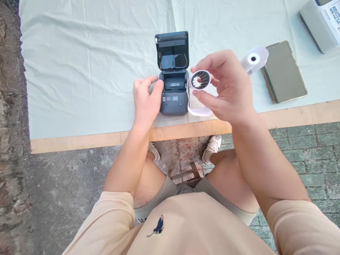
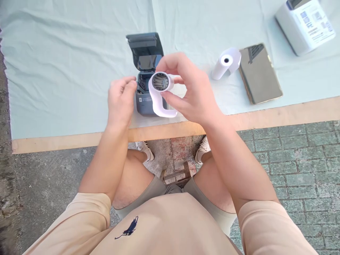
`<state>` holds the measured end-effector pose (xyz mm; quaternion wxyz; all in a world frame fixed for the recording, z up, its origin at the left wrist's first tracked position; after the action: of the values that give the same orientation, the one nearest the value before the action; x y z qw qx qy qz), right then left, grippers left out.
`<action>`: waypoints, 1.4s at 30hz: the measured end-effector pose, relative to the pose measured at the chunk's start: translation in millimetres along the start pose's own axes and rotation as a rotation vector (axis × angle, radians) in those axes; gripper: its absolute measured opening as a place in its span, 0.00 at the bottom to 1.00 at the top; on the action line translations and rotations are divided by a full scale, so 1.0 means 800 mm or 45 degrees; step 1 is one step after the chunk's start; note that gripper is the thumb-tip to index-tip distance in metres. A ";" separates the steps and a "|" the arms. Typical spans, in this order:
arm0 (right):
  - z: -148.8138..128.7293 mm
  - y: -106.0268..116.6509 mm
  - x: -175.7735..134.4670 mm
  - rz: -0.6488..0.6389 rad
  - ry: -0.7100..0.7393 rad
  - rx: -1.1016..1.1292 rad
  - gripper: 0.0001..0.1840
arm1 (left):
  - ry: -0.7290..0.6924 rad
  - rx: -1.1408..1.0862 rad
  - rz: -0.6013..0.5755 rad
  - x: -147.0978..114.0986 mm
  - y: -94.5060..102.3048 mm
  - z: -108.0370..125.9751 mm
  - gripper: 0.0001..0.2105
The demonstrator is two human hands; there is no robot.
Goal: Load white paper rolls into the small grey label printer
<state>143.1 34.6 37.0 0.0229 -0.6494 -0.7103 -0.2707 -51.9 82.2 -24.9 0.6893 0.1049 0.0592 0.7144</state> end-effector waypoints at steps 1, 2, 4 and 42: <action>-0.008 -0.003 0.000 -0.016 0.092 -0.061 0.13 | -0.094 0.009 0.088 -0.006 0.009 0.011 0.17; -0.016 -0.008 -0.001 -0.032 0.185 -0.120 0.12 | -0.204 -0.060 0.046 -0.013 0.010 0.024 0.19; -0.031 -0.017 -0.002 -0.071 0.328 -0.198 0.12 | -0.319 -0.258 -0.203 -0.030 0.000 0.046 0.21; -0.017 -0.029 -0.004 0.002 -0.482 0.239 0.21 | -0.464 0.261 -0.294 -0.051 -0.015 0.061 0.24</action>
<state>117.5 25.9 39.5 -0.0504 -0.6842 -0.7235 -0.0765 -27.8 39.2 16.7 0.7515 0.2940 0.0178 0.5903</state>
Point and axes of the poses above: each hand's wrist, its own x-axis towards the middle knuckle, its own y-axis out of the back of the hand, z = x × y, the point moved 6 cm from there along x, towards the middle knuckle, and after that the axes turned 1 degree about z, right-handed, at the moved point
